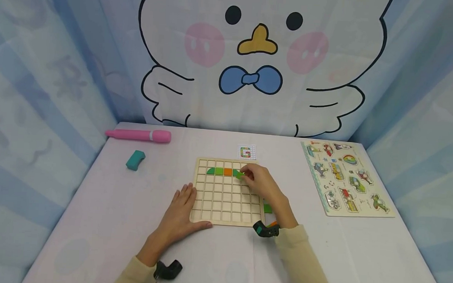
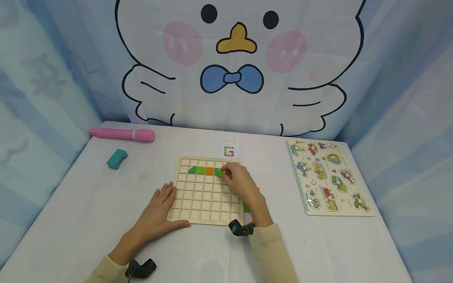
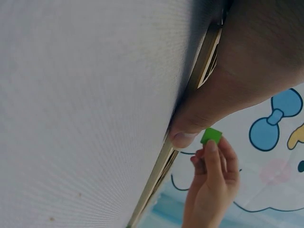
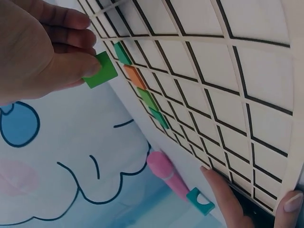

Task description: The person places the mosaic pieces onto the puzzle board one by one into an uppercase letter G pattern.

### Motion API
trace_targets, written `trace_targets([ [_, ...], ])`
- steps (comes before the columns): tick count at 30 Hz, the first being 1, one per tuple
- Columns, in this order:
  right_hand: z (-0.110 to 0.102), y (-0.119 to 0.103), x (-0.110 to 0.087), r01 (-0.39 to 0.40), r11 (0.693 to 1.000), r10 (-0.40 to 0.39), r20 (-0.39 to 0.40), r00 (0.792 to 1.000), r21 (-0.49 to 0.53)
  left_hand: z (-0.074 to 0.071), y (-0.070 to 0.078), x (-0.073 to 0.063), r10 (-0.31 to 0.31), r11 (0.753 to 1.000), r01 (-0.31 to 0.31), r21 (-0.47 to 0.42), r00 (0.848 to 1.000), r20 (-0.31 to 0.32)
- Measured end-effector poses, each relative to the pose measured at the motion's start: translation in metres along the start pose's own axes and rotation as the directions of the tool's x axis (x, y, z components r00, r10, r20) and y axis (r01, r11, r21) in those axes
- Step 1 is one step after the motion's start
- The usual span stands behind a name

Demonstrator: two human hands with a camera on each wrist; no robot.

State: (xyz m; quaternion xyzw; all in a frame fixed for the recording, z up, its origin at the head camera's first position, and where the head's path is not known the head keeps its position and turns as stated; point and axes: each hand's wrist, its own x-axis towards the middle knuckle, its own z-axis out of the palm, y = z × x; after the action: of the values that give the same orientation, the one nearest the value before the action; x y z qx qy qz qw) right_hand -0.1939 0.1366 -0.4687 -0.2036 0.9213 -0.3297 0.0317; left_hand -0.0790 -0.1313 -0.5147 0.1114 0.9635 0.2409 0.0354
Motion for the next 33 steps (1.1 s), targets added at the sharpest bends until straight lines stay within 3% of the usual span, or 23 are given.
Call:
trace_targets([
  [33, 0.057, -0.034, 0.030, 0.083, 0.994, -0.086, 0.045, 0.995, 0.070, 0.002, -0.002, 0.001, 0.033, 0.999, -0.033, 0.022, 0.999, -0.027],
])
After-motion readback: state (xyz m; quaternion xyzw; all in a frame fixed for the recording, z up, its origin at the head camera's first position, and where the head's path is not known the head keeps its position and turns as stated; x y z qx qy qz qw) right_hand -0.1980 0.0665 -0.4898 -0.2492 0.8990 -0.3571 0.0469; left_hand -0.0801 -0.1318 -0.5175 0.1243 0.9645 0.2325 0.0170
